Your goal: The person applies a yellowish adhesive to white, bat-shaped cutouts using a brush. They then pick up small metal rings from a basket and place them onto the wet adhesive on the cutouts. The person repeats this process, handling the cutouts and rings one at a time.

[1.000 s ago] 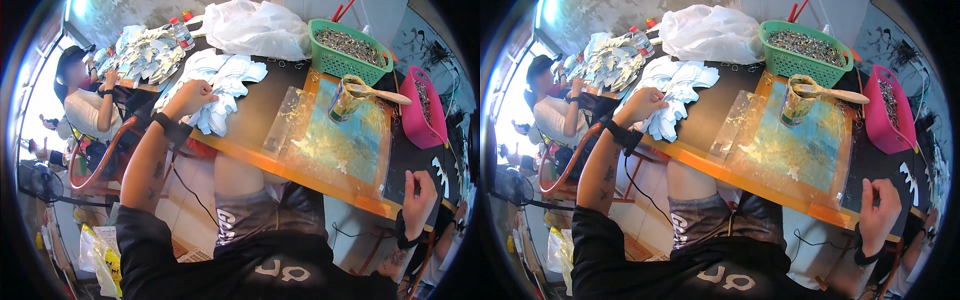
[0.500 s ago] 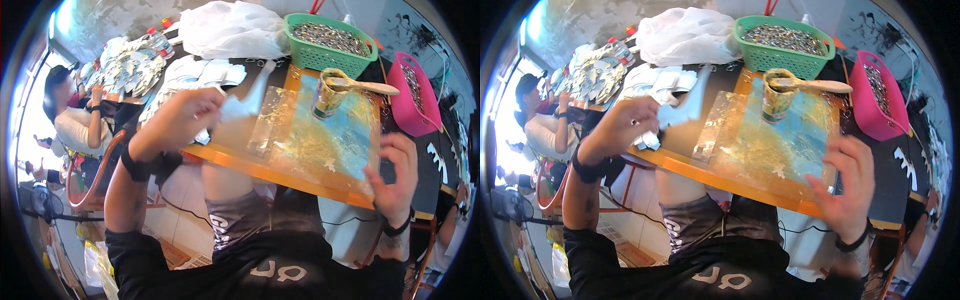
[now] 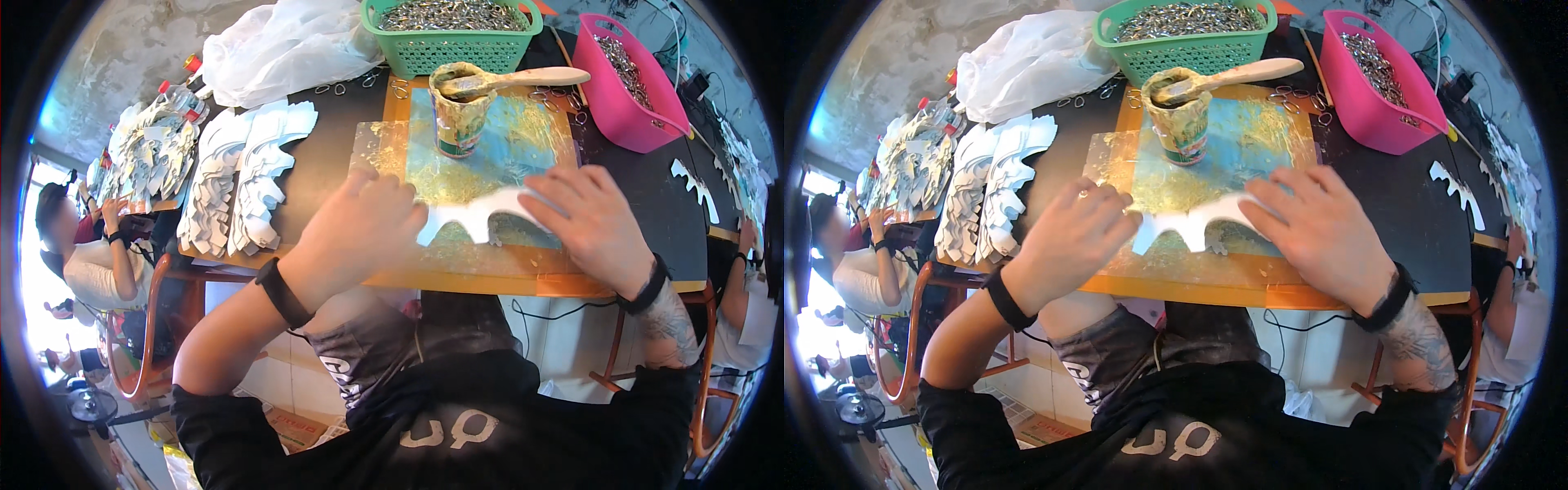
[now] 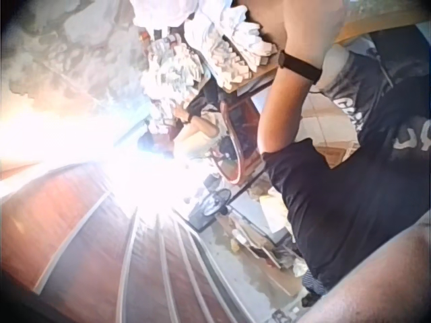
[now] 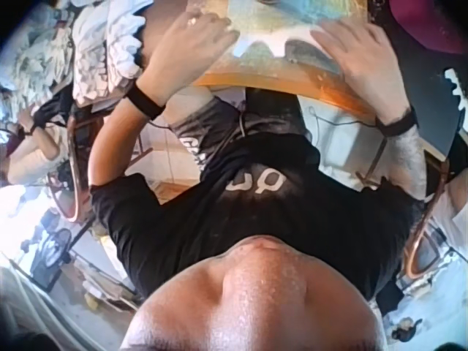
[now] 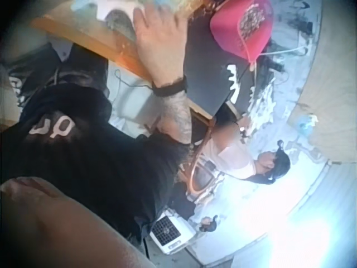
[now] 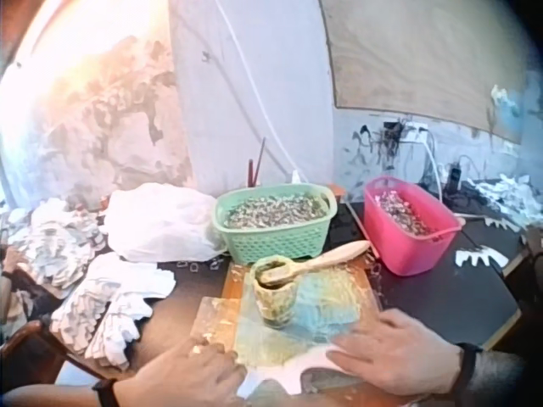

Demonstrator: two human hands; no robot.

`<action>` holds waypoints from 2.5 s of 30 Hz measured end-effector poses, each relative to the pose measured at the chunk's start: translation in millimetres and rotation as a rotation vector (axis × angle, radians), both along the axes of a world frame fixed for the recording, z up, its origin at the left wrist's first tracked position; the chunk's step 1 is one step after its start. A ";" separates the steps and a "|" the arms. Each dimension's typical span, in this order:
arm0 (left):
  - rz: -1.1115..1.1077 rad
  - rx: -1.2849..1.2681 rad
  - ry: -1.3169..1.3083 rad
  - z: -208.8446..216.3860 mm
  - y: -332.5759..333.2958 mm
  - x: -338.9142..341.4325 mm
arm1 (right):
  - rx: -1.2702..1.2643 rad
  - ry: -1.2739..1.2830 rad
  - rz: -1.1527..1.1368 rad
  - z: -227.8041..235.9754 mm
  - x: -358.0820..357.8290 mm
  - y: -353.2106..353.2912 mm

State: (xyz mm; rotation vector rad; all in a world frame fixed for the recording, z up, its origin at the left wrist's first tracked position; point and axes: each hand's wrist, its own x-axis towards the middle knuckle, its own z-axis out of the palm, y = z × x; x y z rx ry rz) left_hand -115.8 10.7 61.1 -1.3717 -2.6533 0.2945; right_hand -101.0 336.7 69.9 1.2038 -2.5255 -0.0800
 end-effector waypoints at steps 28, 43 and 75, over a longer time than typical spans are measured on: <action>0.369 0.932 -0.712 -5.3 43.8 -115.0 | -1.182 -0.291 0.193 125.1 -82.1 55.5; 0.297 0.780 -0.460 1.1 42.4 -103.0 | -0.968 -0.420 0.112 35.0 -96.2 -54.2; 0.353 0.546 -0.212 -35.8 -38.3 18.5 | -2.076 -1.052 0.141 51.8 -29.4 3.0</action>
